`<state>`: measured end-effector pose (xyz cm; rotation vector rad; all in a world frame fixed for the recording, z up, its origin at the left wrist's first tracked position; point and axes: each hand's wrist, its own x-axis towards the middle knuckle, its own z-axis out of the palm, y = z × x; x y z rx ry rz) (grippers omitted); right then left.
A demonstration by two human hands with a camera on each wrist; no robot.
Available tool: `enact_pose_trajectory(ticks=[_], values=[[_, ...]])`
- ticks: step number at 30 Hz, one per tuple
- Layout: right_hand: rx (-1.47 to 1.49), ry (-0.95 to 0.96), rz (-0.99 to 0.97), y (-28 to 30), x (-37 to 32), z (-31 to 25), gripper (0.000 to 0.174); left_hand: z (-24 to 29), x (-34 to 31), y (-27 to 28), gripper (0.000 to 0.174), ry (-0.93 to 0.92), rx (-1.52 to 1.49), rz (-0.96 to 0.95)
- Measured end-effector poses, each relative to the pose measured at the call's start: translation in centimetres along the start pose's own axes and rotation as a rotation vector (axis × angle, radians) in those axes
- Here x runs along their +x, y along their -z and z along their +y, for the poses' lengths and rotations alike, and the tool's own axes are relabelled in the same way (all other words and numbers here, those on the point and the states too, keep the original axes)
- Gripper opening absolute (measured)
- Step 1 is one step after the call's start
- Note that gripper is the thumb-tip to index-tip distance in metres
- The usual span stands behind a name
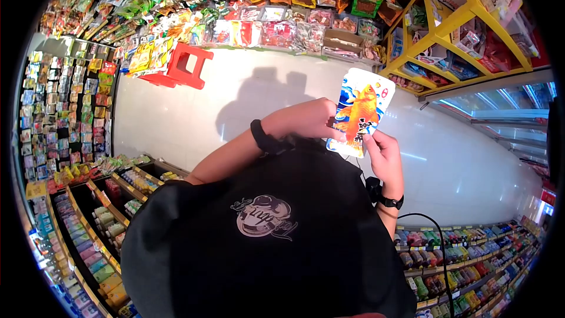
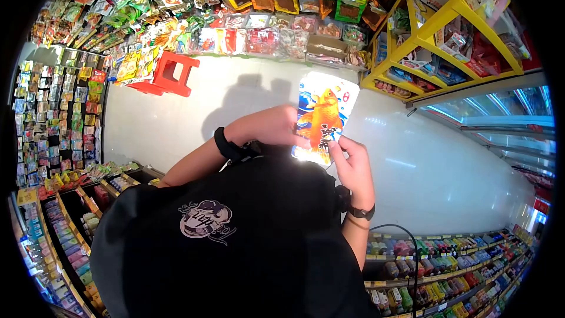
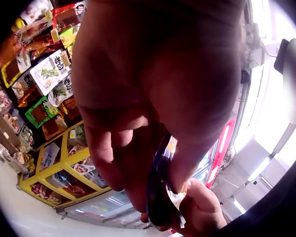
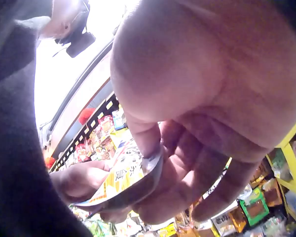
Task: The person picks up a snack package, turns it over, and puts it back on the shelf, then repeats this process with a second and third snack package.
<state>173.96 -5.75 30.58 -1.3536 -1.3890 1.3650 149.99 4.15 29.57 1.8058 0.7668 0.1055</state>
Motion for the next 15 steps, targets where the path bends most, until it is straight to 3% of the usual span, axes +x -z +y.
enact_pose_trajectory(ticks=[4, 11, 12, 15], values=[[-0.105, 0.056, -0.061, -1.1, 1.6, -0.5, 0.018, -0.2, -1.4, 1.1, 0.036, 0.126, -0.156, -0.035], [-0.209, 0.085, -0.215, -3.2, 5.8, -0.4, 0.018, -2.3, -4.5, 2.3, 0.044, -0.008, -0.124, 0.177], [-0.214, 0.074, -0.234, -4.0, 6.4, -1.2, 0.02, -2.1, -5.3, 3.0, 0.048, 0.12, -0.201, 0.104], [-0.311, 0.105, -0.325, -5.5, 8.1, -3.4, 0.02, -2.1, -7.4, 4.8, 0.049, 0.105, -0.128, 0.174]])
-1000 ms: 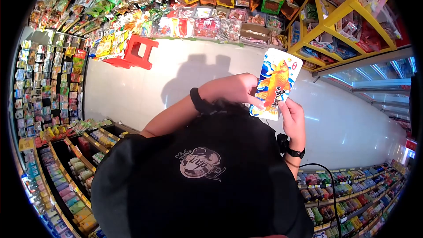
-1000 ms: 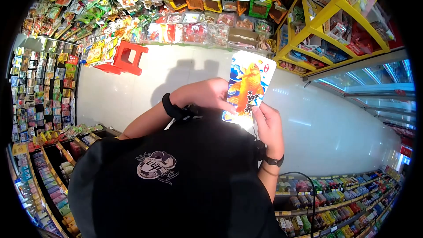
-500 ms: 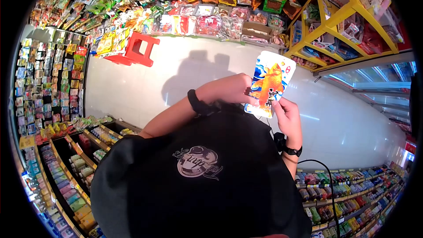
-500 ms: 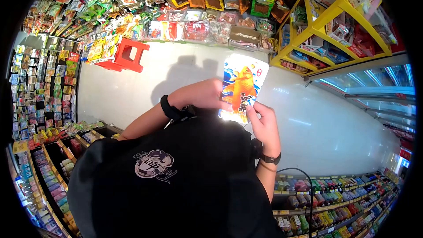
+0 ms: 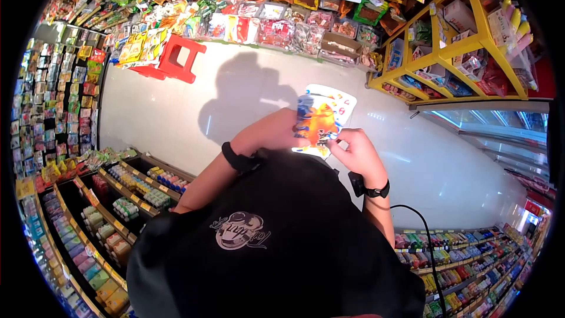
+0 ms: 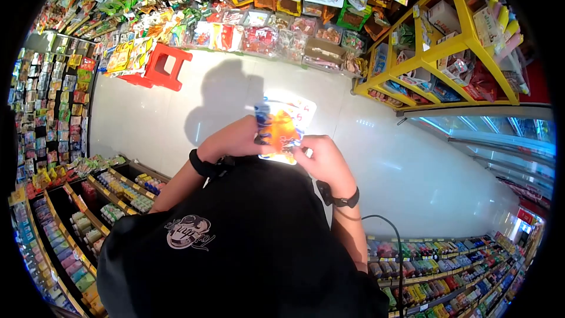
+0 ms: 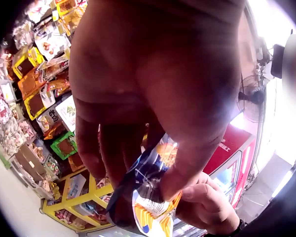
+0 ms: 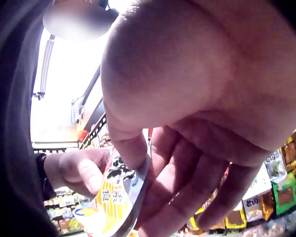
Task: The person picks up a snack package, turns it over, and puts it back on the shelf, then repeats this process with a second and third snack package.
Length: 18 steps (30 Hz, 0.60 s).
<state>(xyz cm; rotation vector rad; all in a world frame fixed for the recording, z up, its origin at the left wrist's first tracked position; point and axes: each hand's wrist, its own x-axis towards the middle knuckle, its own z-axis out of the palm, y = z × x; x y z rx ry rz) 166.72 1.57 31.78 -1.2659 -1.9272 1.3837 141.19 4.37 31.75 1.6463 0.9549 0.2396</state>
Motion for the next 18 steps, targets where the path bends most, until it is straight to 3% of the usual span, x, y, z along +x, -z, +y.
enact_pose_trajectory(ticks=[2, 5, 8, 10, 12, 16, 18], values=[[-0.002, 0.011, 0.008, -0.2, 1.2, -2.0, 0.018, -2.3, -0.5, 0.8, 0.05, -0.056, 0.003, 0.036], [0.026, 0.077, 0.058, -1.3, 2.8, -2.4, 0.017, -1.7, -1.3, 2.6, 0.054, -0.142, -0.078, 0.056], [0.003, 0.037, 0.047, -2.0, 3.9, -2.7, 0.016, 0.3, -2.5, 4.6, 0.055, -0.072, -0.267, 0.039], [0.004, 0.086, 0.038, -2.1, 4.5, -2.9, 0.016, -3.1, -1.6, 4.3, 0.054, -0.159, -0.323, 0.01], [-0.187, 0.132, 0.023, -2.5, 5.2, -1.4, 0.019, -2.8, -1.5, 4.7, 0.056, -0.209, -0.392, 0.013], [-0.114, -0.013, 0.033, -2.7, 5.9, -3.6, 0.026, -8.0, 0.3, 5.6, 0.045, -0.289, -0.065, 0.031], [-0.099, 0.044, 0.088, -2.9, 6.1, -2.9, 0.026, -7.4, 0.6, 6.3, 0.044, -0.383, -0.055, 0.026]])
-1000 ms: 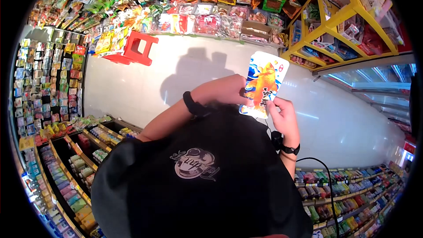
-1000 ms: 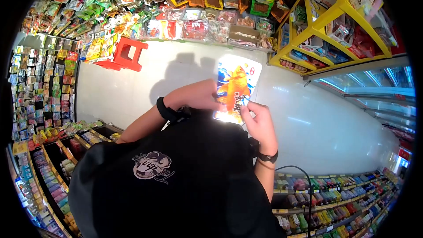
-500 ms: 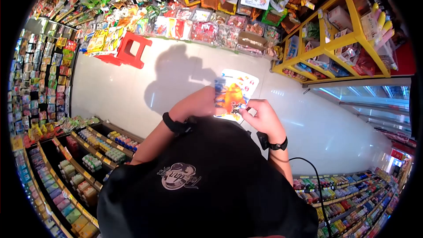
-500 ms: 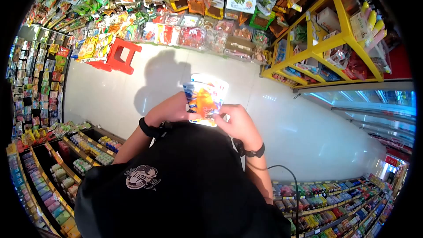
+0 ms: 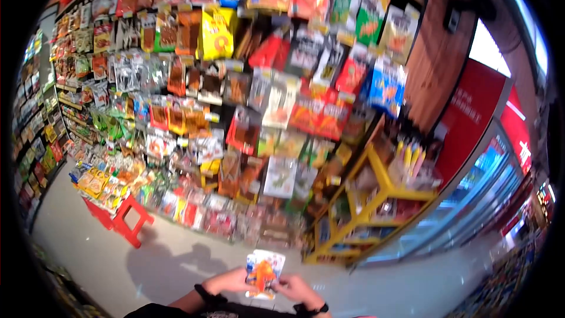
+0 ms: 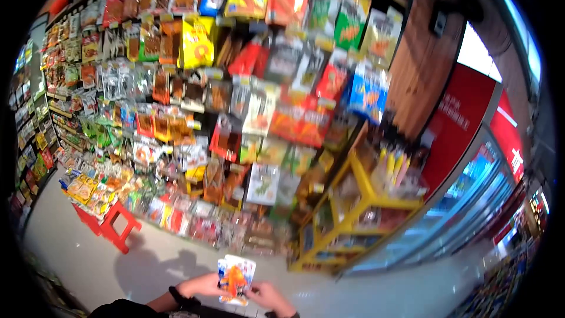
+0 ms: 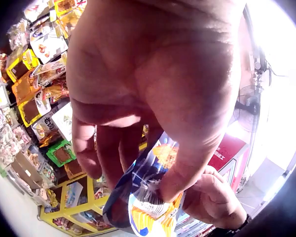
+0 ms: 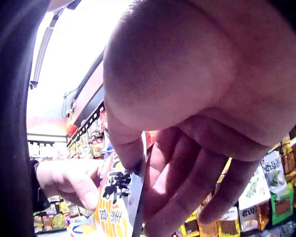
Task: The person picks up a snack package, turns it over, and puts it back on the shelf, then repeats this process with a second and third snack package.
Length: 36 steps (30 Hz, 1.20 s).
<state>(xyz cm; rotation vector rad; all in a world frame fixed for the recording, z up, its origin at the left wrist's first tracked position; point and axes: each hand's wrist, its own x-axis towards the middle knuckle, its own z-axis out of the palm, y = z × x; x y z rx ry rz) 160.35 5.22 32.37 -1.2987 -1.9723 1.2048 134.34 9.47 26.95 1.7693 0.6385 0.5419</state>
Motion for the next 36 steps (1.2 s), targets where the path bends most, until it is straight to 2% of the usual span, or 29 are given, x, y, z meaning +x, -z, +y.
enact_pose_trajectory(ticks=[1, 2, 4, 6, 7, 10, 11, 14, 17, 20, 24, 26, 29, 30, 32, 35, 36], values=[[0.035, -0.013, 0.021, -0.3, -0.1, 0.5, 0.028, -2.3, 0.4, -0.5, 0.043, 0.002, 0.005, -0.005], [0.07, -0.025, 0.043, -0.6, -0.1, 1.0, 0.03, -2.3, 0.7, 0.2, 0.046, 0.097, 0.035, -0.11], [0.072, -0.054, 0.076, -0.6, 0.4, 0.9, 0.03, -3.5, 1.2, 0.2, 0.042, -0.021, 0.064, -0.029], [0.048, -0.078, 0.1, -0.5, 1.1, 0.9, 0.031, 1.7, 0.3, 0.2, 0.042, 0.011, -0.376, -0.046], [0.043, -0.088, 0.11, -0.5, 1.4, 0.9, 0.031, 2.0, 0.4, 0.6, 0.041, 0.011, -0.21, -0.02], [0.026, -0.107, 0.123, -0.7, 2.0, 0.7, 0.032, -2.2, 1.2, 0.7, 0.043, -0.006, -0.257, -0.033], [0.018, -0.11, 0.124, -0.8, 2.1, 0.6, 0.032, -3.8, 1.4, 0.9, 0.044, 0.042, -0.231, -0.047], [-0.009, -0.112, 0.118, -0.9, 2.8, 0.4, 0.033, -3.8, 1.3, 1.6, 0.043, 0.003, -0.304, -0.072], [-0.053, -0.098, 0.097, -1.1, 3.8, 0.0, 0.033, -3.1, 1.1, 3.1, 0.043, -0.066, -0.198, -0.116], [-0.099, -0.081, 0.064, -1.4, 4.6, -0.4, 0.034, -2.5, 0.9, 4.9, 0.044, -0.011, -0.014, -0.052], [-0.161, -0.045, 0.018, -1.7, 6.0, -1.1, 0.035, -2.2, 0.3, 6.4, 0.043, -0.048, -0.009, -0.039], [-0.173, -0.017, 0.0, -1.9, 6.9, -2.6, 0.037, -3.8, 0.0, 7.0, 0.042, -0.072, 0.013, -0.009], [-0.177, 0.016, -0.028, -3.3, 7.7, -3.5, 0.041, -4.5, -1.0, 8.7, 0.047, 0.034, 0.1, -0.112], [-0.142, 0.027, -0.056, -3.8, 8.0, -3.4, 0.04, -2.5, -2.0, 9.5, 0.046, 0.081, 0.129, -0.127], [-0.076, 0.057, -0.112, -5.0, 8.8, -3.5, 0.039, -2.0, -3.7, 10.1, 0.042, -0.001, 0.01, -0.088], [-0.089, 0.04, -0.18, -6.4, 10.2, -3.6, 0.04, -0.6, -6.2, 11.5, 0.034, 0.122, 0.141, -0.061], [-0.099, 0.023, -0.206, -6.8, 10.6, -3.4, 0.04, -1.4, -6.8, 11.7, 0.033, 0.148, 0.078, -0.021]])
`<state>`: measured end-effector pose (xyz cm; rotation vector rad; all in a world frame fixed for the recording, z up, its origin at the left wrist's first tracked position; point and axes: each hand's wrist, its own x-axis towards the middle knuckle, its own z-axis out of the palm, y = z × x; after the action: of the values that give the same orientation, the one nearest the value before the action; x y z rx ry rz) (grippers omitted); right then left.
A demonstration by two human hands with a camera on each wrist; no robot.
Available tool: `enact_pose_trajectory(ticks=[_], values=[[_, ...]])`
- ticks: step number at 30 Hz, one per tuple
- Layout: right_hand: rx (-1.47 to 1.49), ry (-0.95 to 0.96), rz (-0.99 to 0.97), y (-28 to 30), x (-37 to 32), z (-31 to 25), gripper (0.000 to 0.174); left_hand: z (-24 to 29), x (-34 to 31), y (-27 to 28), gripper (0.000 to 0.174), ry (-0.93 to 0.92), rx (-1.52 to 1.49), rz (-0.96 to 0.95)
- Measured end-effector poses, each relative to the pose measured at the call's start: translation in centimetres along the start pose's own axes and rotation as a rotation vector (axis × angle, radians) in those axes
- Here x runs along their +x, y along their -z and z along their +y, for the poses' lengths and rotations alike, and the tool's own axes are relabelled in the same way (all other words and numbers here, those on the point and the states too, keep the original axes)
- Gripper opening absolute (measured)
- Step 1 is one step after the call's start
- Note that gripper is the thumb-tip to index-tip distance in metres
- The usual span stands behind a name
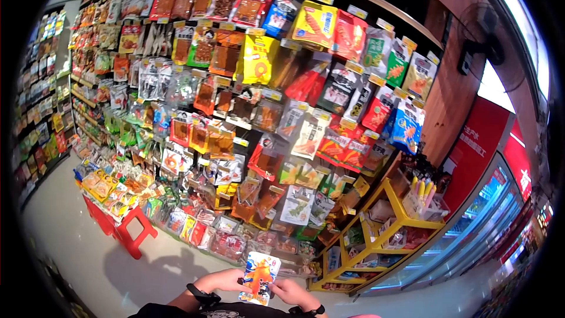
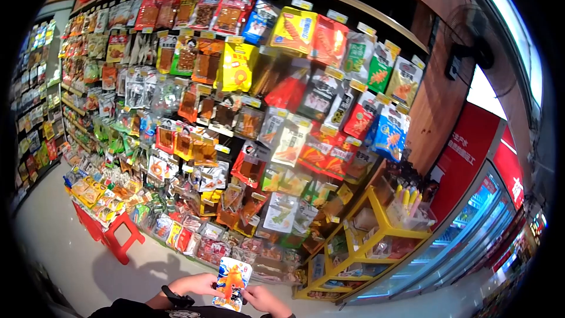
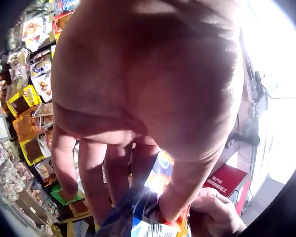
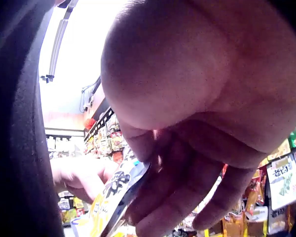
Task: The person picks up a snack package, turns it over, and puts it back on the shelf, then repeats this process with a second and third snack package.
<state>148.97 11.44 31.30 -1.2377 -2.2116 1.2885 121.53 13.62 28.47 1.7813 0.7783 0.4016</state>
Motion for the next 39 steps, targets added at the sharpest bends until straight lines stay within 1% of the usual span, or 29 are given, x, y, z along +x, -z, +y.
enact_pose_trajectory(ticks=[2, 3, 6, 7, 10, 11, 12, 14, 17, 20, 21, 24, 25, 28, 29, 30, 31, 32, 33, 34, 35, 36, 37, 38, 39], values=[[-0.024, 0.016, -0.056, 0.0, 0.9, -0.2, 0.04, -3.0, -0.8, -0.2, 0.033, 0.046, -0.136, 0.073], [-0.035, 0.024, -0.084, 0.0, 1.3, -0.3, 0.04, -2.9, -1.4, -0.5, 0.034, -0.001, -0.211, 0.15], [-0.11, -0.006, -0.118, 0.0, 2.2, 0.0, 0.038, -2.0, -2.9, 0.2, 0.036, 0.044, -0.06, 0.197], [-0.146, -0.045, -0.167, 0.3, 2.3, -0.4, 0.036, -2.2, -3.0, -0.2, 0.031, 0.001, -0.119, 0.231], [-0.137, 0.098, -0.16, 0.5, 2.5, -0.4, 0.035, -3.9, -2.0, -2.2, 0.024, -0.081, -0.46, 0.307], [-0.112, 0.116, -0.142, 0.7, 2.2, -0.6, 0.035, -4.4, -1.8, -2.5, 0.023, -0.051, -0.412, 0.303], [-0.117, 0.086, -0.163, 0.9, 2.0, -1.1, 0.035, -3.4, -1.9, -2.7, 0.023, -0.057, -0.427, 0.301], [-0.123, 0.03, -0.187, 1.8, 1.3, -1.4, 0.034, -2.0, -1.9, -3.1, 0.023, 0.023, -0.313, 0.32], [-0.055, 0.046, -0.164, 2.2, -0.2, 2.2, 0.035, 0.4, -0.8, -4.2, 0.026, 0.036, -0.232, 0.318], [0.001, 0.027, -0.139, 3.1, -2.1, 4.3, 0.036, 0.4, 1.4, -5.4, 0.032, 0.067, -0.062, 0.253], [0.016, 0.012, -0.127, 3.5, -2.8, 4.9, 0.037, 0.6, 2.1, -6.1, 0.036, 0.054, -0.048, 0.272], [0.05, 0.04, -0.077, 4.4, -4.4, 7.3, 0.037, 2.0, 4.0, -7.2, 0.038, 0.073, 0.041, 0.26], [0.073, 0.053, -0.062, 4.9, -5.0, 7.7, 0.037, 3.4, 4.4, -7.6, 0.037, 0.097, 0.033, 0.261], [0.173, 0.048, -0.004, 5.9, -6.4, 8.6, 0.035, 4.2, 5.9, -8.9, 0.036, 0.131, -0.046, 0.257], [0.11, 0.047, -0.005, 6.1, -6.4, 10.1, 0.034, 3.7, 6.4, -9.6, 0.033, 0.106, -0.097, 0.283], [0.115, 0.025, -0.019, 7.0, -6.9, 9.2, 0.033, 3.1, 6.9, -10.1, 0.033, 0.072, -0.175, 0.269], [0.171, -0.014, -0.008, 6.9, -7.2, 10.0, 0.032, 5.0, 6.9, -10.3, 0.035, 0.043, -0.08, 0.31], [0.208, 0.038, 0.003, 7.4, -7.6, 9.4, 0.032, 7.9, 6.9, -10.5, 0.037, 0.088, -0.056, 0.351], [0.203, 0.048, -0.005, 7.7, -7.7, 10.1, 0.031, 8.5, 6.9, -10.5, 0.038, 0.131, 0.04, 0.367], [0.205, 0.071, 0.024, 7.9, -7.9, 10.1, 0.029, 8.9, 7.2, -10.7, 0.039, 0.121, 0.077, 0.382], [0.234, 0.105, 0.031, 7.4, -7.8, 11.8, 0.028, 9.3, 7.3, -11.1, 0.039, 0.144, 0.132, 0.426], [0.226, 0.091, 0.032, 8.1, -8.3, 10.4, 0.028, 8.8, 7.5, -11.2, 0.038, 0.087, 0.304, 0.449], [0.292, 0.087, 0.02, 8.9, -9.2, 8.9, 0.027, 8.2, 7.5, -11.9, 0.035, 0.063, 0.175, 0.485], [0.33, 0.113, 0.026, 9.2, -9.6, 8.3, 0.026, 8.2, 7.4, -12.6, 0.034, 0.096, 0.125, 0.503], [0.297, 0.071, -0.042, 9.8, -9.9, 8.3, 0.024, 10.3, 7.3, -12.9, 0.033, 0.128, 0.134, 0.502]])
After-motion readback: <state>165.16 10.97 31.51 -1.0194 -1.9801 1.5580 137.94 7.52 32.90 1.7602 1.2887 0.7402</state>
